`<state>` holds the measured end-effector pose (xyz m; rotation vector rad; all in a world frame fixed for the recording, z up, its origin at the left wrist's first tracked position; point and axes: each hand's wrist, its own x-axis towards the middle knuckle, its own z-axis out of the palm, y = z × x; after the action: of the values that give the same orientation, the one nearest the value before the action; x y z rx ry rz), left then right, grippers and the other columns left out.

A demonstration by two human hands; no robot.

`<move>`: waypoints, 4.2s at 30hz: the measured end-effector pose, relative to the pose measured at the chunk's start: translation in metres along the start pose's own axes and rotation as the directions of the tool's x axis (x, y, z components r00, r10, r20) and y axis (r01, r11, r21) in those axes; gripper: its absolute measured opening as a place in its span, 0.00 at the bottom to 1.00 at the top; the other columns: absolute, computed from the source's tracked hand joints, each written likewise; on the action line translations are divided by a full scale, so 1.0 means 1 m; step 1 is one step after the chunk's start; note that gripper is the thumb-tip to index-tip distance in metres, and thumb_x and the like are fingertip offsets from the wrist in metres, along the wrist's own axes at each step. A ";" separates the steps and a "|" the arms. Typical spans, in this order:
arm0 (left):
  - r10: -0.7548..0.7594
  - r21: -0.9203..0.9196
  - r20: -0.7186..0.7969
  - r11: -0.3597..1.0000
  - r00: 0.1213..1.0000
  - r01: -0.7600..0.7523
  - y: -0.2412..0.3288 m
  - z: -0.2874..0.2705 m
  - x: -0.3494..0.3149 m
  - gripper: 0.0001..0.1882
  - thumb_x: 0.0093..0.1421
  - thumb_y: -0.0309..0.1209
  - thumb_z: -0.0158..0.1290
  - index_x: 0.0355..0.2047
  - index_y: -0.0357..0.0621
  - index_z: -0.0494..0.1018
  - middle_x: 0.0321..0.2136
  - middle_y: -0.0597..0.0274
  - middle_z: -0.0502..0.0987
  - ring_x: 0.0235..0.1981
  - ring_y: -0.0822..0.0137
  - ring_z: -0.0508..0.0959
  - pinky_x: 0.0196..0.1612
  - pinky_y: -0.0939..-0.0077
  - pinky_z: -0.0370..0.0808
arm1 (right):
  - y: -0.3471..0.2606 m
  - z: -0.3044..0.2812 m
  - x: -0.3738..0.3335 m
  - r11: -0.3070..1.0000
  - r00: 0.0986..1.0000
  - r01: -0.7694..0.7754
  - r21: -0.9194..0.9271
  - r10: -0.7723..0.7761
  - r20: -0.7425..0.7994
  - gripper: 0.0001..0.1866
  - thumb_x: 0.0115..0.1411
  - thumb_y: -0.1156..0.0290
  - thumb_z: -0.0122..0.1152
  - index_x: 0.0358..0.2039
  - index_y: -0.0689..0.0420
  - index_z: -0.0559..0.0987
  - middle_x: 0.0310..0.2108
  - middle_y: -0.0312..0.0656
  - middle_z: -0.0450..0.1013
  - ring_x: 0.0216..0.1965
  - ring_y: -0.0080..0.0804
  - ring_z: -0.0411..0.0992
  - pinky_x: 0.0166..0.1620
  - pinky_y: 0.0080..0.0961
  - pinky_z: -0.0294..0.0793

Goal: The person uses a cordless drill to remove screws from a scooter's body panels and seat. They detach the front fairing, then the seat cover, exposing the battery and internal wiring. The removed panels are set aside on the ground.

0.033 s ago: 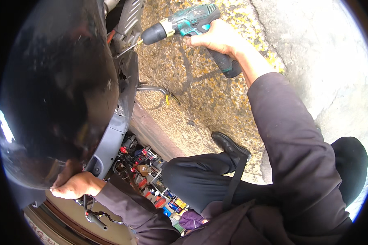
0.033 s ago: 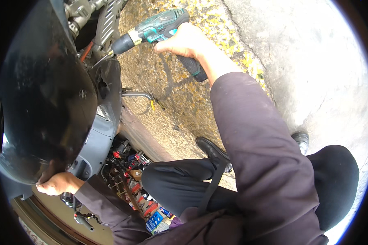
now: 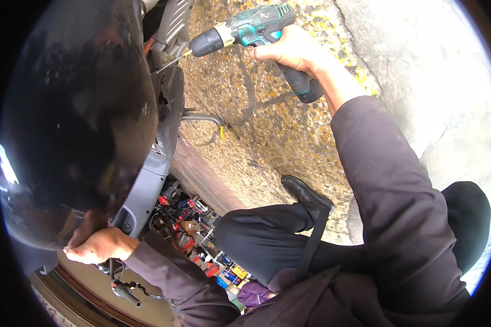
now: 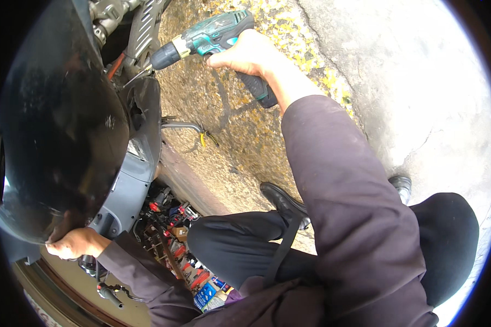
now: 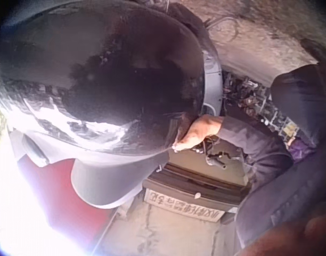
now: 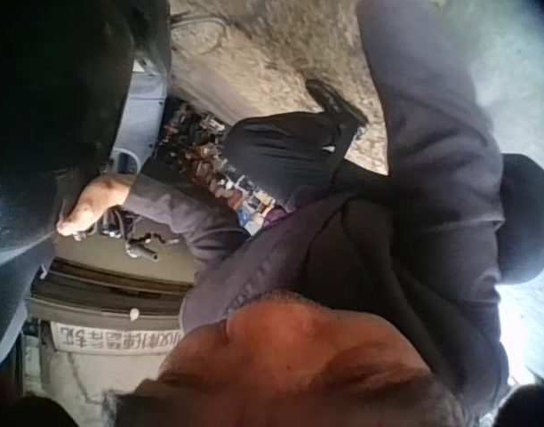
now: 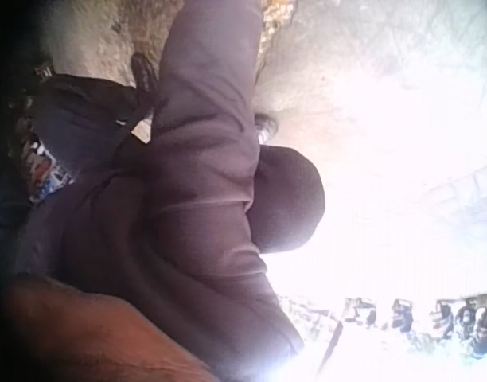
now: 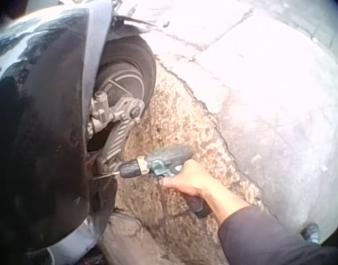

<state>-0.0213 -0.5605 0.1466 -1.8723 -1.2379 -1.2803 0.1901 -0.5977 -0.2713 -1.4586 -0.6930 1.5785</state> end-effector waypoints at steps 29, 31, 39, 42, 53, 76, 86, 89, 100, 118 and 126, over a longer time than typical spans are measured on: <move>-0.236 0.083 0.970 0.557 0.061 0.826 -0.064 -0.022 -0.203 0.19 0.67 0.41 0.54 0.48 0.39 0.70 0.31 0.62 0.77 0.24 0.77 0.75 0.24 0.85 0.71 | 0.010 0.060 -0.130 0.998 0.984 0.057 -0.009 -0.054 0.172 0.29 0.42 0.57 0.78 0.43 0.58 0.79 0.36 0.41 0.77 0.36 0.31 0.73 0.39 0.32 0.74; -0.214 0.051 0.972 0.600 0.099 0.798 -0.071 -0.021 -0.203 0.10 0.68 0.34 0.51 0.40 0.39 0.72 0.25 0.64 0.76 0.21 0.78 0.74 0.22 0.84 0.70 | 0.008 0.071 -0.133 0.999 0.987 0.047 0.021 -0.050 0.152 0.30 0.42 0.58 0.78 0.44 0.58 0.79 0.37 0.41 0.77 0.37 0.31 0.72 0.40 0.32 0.74; -0.210 0.190 0.975 0.593 -0.077 0.782 -0.097 -0.017 -0.207 0.07 0.70 0.30 0.46 0.39 0.41 0.72 0.20 0.68 0.72 0.16 0.79 0.68 0.16 0.85 0.62 | 0.027 0.086 -0.139 0.998 0.989 0.060 0.015 -0.061 0.135 0.27 0.47 0.59 0.76 0.43 0.58 0.75 0.28 0.38 0.72 0.24 0.27 0.71 0.28 0.26 0.75; -0.276 0.211 0.959 0.557 -0.060 0.803 -0.110 -0.013 -0.207 0.08 0.70 0.29 0.44 0.39 0.41 0.71 0.19 0.70 0.70 0.16 0.79 0.66 0.16 0.84 0.60 | 0.040 0.088 -0.135 0.996 1.000 -0.014 -0.092 0.014 0.008 0.26 0.46 0.59 0.77 0.42 0.59 0.78 0.29 0.38 0.74 0.25 0.27 0.70 0.30 0.27 0.73; -0.237 0.058 0.864 0.923 0.444 0.379 -0.113 0.080 -0.235 0.32 0.64 0.32 0.45 0.68 0.42 0.55 0.45 0.41 0.78 0.46 0.52 0.79 0.49 0.64 0.74 | 0.080 0.087 -0.153 0.799 0.927 -0.364 -0.478 0.264 -0.265 0.27 0.46 0.56 0.79 0.37 0.66 0.82 0.29 0.45 0.79 0.28 0.32 0.74 0.35 0.32 0.74; -0.286 0.235 0.940 0.937 0.183 0.256 -0.112 0.075 -0.226 0.35 0.62 0.35 0.47 0.69 0.50 0.52 0.40 0.40 0.80 0.42 0.44 0.81 0.48 0.54 0.77 | 0.092 0.087 -0.169 0.612 0.932 -0.360 -0.704 0.276 -0.237 0.29 0.46 0.56 0.75 0.40 0.68 0.80 0.36 0.56 0.79 0.40 0.46 0.79 0.46 0.35 0.76; -0.325 0.094 0.940 0.544 0.106 0.834 -0.150 0.053 -0.261 0.10 0.62 0.27 0.47 0.33 0.33 0.76 0.28 0.53 0.77 0.28 0.61 0.76 0.29 0.68 0.71 | 0.086 0.098 -0.166 0.388 0.953 -0.262 -0.884 0.248 -0.174 0.33 0.49 0.49 0.70 0.38 0.72 0.81 0.40 0.64 0.77 0.46 0.53 0.77 0.49 0.39 0.76; -0.288 0.148 0.956 0.312 -0.055 0.938 -0.159 0.041 -0.253 0.10 0.63 0.25 0.44 0.31 0.35 0.74 0.24 0.61 0.72 0.21 0.72 0.69 0.18 0.77 0.63 | 0.078 0.099 -0.165 0.342 0.957 -0.247 -0.907 0.232 -0.173 0.33 0.49 0.50 0.70 0.40 0.71 0.81 0.42 0.64 0.77 0.48 0.52 0.77 0.50 0.39 0.75; -0.239 0.101 0.970 0.253 -0.039 0.962 -0.165 0.009 -0.243 0.16 0.55 0.17 0.38 0.37 0.35 0.75 0.26 0.57 0.77 0.23 0.70 0.74 0.21 0.76 0.69 | 0.074 0.099 -0.169 0.315 0.974 -0.201 -0.928 0.163 -0.155 0.32 0.47 0.50 0.70 0.38 0.70 0.81 0.41 0.63 0.77 0.46 0.53 0.77 0.49 0.40 0.76; -0.531 0.052 0.833 -0.211 -0.159 0.976 -0.234 -0.009 -0.281 0.07 0.65 0.29 0.48 0.35 0.41 0.73 0.20 0.68 0.69 0.17 0.76 0.66 0.17 0.79 0.60 | 0.046 0.136 -0.194 0.938 0.955 -0.287 -0.193 0.265 -0.131 0.18 0.48 0.74 0.66 0.40 0.67 0.76 0.32 0.40 0.76 0.29 0.31 0.74 0.34 0.29 0.75; -0.411 0.027 0.862 -0.549 -0.298 0.836 -0.263 -0.036 -0.263 0.09 0.69 0.36 0.47 0.37 0.45 0.70 0.19 0.73 0.63 0.16 0.78 0.61 0.18 0.79 0.56 | -0.101 0.243 -0.208 0.632 0.870 0.490 -0.600 -0.310 0.384 0.21 0.48 0.74 0.66 0.45 0.61 0.75 0.32 0.46 0.77 0.36 0.36 0.77 0.42 0.31 0.78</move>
<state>-0.3059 -0.5785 -0.0952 -1.0255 -3.6076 -2.6690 -0.0346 -0.6924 -0.0416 -1.4496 -1.7804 1.1829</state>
